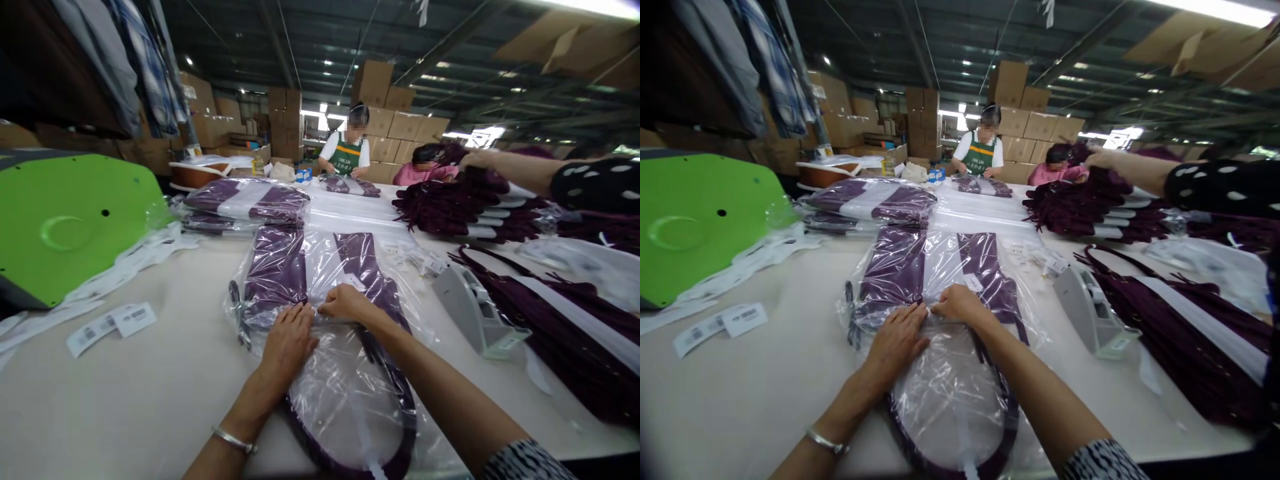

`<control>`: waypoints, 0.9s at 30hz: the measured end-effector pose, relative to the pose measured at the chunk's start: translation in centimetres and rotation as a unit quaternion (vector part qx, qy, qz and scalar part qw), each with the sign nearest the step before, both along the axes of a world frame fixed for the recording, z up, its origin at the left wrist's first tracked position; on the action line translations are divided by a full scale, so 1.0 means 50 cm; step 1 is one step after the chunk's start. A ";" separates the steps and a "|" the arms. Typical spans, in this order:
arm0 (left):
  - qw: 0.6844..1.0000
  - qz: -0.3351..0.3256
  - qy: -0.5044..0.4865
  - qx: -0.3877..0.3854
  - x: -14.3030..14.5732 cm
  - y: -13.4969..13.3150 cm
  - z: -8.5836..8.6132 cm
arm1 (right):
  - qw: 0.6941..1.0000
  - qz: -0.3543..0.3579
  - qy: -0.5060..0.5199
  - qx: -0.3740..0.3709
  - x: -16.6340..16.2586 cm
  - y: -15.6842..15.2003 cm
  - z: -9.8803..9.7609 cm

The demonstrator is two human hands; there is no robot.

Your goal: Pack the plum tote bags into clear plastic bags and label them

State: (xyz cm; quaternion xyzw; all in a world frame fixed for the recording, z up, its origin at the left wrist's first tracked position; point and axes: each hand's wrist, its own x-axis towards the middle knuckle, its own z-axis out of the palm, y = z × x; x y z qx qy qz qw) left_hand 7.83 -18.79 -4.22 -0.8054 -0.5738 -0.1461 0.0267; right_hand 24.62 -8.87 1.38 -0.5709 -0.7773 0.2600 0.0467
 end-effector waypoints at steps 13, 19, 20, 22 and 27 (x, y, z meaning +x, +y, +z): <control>1.000 -0.003 -0.012 -0.002 -0.002 -0.001 -0.002 | 0.997 -0.018 -0.053 0.053 0.071 0.025 0.001; 1.000 0.000 -0.008 0.008 -0.003 0.000 -0.002 | 0.962 -0.037 -0.008 0.270 0.041 0.007 -0.055; 1.000 0.002 -0.007 0.006 -0.002 0.001 -0.004 | 0.960 -0.034 -0.015 0.278 0.029 0.001 -0.073; 1.000 0.005 -0.005 -0.001 0.000 0.003 -0.007 | 0.965 -0.039 -0.016 0.258 0.012 -0.004 -0.098; 0.996 -0.034 -0.084 0.008 -0.027 0.005 0.012 | 0.973 -0.065 0.144 0.166 0.065 0.018 -0.059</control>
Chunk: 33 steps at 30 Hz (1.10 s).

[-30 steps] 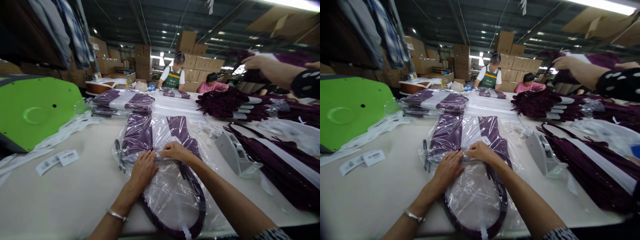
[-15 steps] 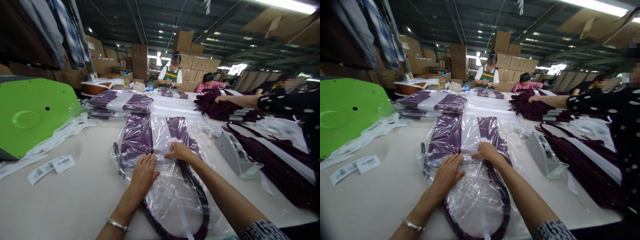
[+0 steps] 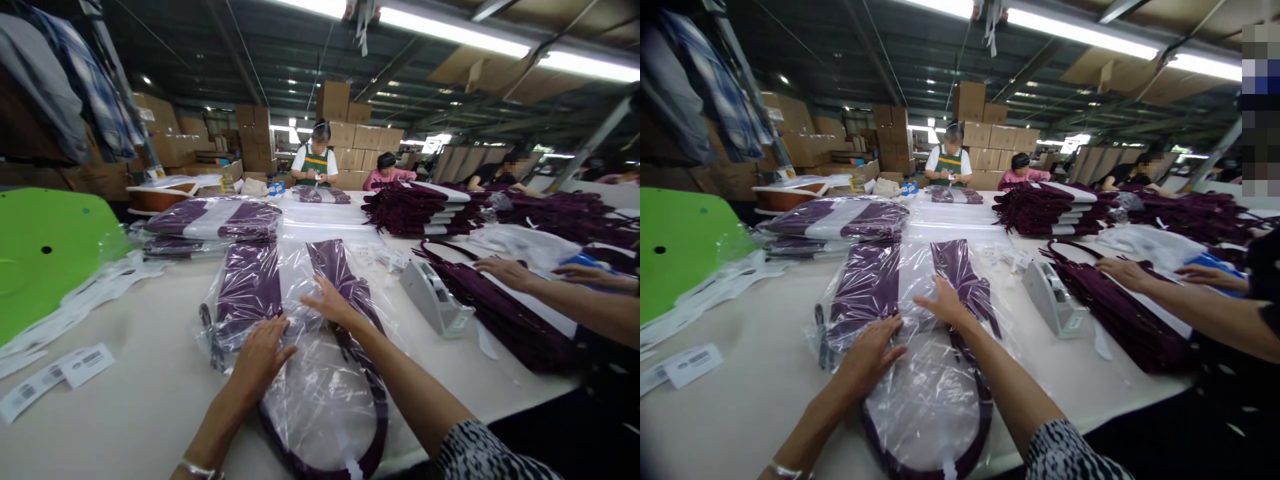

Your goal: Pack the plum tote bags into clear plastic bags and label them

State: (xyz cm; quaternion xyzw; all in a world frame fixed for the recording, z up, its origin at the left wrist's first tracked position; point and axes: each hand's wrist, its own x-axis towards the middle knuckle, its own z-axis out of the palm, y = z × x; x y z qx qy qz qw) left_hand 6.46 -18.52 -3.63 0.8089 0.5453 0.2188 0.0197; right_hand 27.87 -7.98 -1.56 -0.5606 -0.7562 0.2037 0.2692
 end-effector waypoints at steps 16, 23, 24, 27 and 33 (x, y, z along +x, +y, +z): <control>0.827 0.321 -0.401 -0.231 -0.252 0.100 0.043 | 0.931 -0.158 0.167 -0.285 0.283 0.021 0.007; 0.870 0.173 -0.390 -0.247 -0.272 0.097 0.021 | 0.929 -0.116 0.182 -0.300 0.332 -0.078 -0.024; 0.877 0.156 -0.386 -0.241 -0.273 0.098 0.020 | 0.927 -0.114 0.185 -0.304 0.342 -0.102 -0.031; 0.898 0.095 -0.360 -0.233 -0.261 0.131 0.039 | 0.916 -0.112 0.225 -0.313 0.351 -0.167 -0.049; 0.993 0.066 -0.046 -0.083 -0.187 0.316 0.139 | 0.871 -0.165 0.359 -0.292 0.254 -0.225 -0.054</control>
